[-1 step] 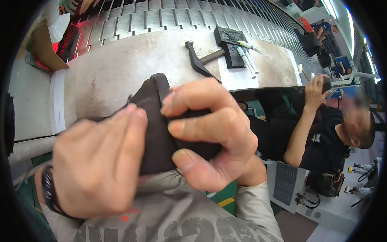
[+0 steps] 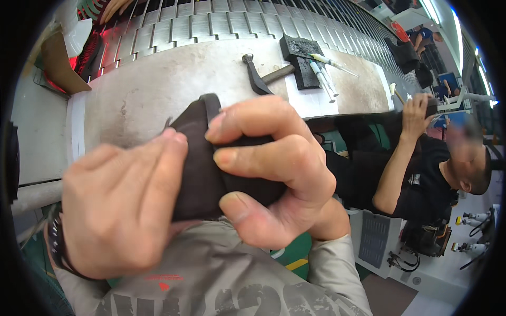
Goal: The person retrieves a shoe sole and a boot upper from a conveyor belt, then attaches the sole to the boot upper by pressing them together by hand.
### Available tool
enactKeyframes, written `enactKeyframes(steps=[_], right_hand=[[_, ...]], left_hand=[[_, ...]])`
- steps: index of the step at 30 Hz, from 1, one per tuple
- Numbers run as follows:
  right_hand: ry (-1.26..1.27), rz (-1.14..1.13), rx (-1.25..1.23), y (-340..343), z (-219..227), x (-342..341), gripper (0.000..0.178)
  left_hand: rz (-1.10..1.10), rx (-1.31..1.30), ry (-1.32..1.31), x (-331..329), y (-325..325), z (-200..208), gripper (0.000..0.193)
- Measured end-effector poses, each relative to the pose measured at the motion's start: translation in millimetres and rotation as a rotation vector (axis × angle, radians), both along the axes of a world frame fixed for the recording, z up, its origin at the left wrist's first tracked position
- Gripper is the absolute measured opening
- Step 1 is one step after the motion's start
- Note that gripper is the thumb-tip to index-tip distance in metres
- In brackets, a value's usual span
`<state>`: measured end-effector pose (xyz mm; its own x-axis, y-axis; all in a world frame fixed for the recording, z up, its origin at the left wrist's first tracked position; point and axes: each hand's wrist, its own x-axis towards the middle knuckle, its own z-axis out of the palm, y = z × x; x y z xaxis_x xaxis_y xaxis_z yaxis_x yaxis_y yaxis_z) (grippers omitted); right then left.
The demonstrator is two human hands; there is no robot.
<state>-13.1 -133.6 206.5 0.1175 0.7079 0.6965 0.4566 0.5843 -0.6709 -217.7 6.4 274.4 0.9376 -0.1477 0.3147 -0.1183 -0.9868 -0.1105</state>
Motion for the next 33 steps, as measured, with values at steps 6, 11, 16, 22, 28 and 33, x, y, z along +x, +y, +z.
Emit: enactKeyframes(steps=[6,11,16,22,28,33], right_hand=[[-0.3,-0.235,0.214,55,-66,-4,0.056],[-0.242,0.017,0.001,54,-117,-31,0.089],[-0.716,-0.239,-0.181,45,-117,-13,0.105],[-0.869,-0.124,-0.215,67,-86,-7,0.085],[-0.994,0.077,-0.086,95,-71,4,0.061],[-0.876,0.201,-0.103,113,-68,2,0.06]], left_hand=[[0.161,-0.023,-0.239,-3,50,-75,0.045],[0.29,-0.073,-0.229,-69,62,-149,0.038],[0.387,-0.332,-0.224,-79,29,-179,0.058],[0.641,-0.43,-0.581,-28,-17,-227,0.11],[0.583,-0.475,-0.551,-31,3,-220,0.097],[0.647,-0.546,-0.508,-27,0,-212,0.096]])
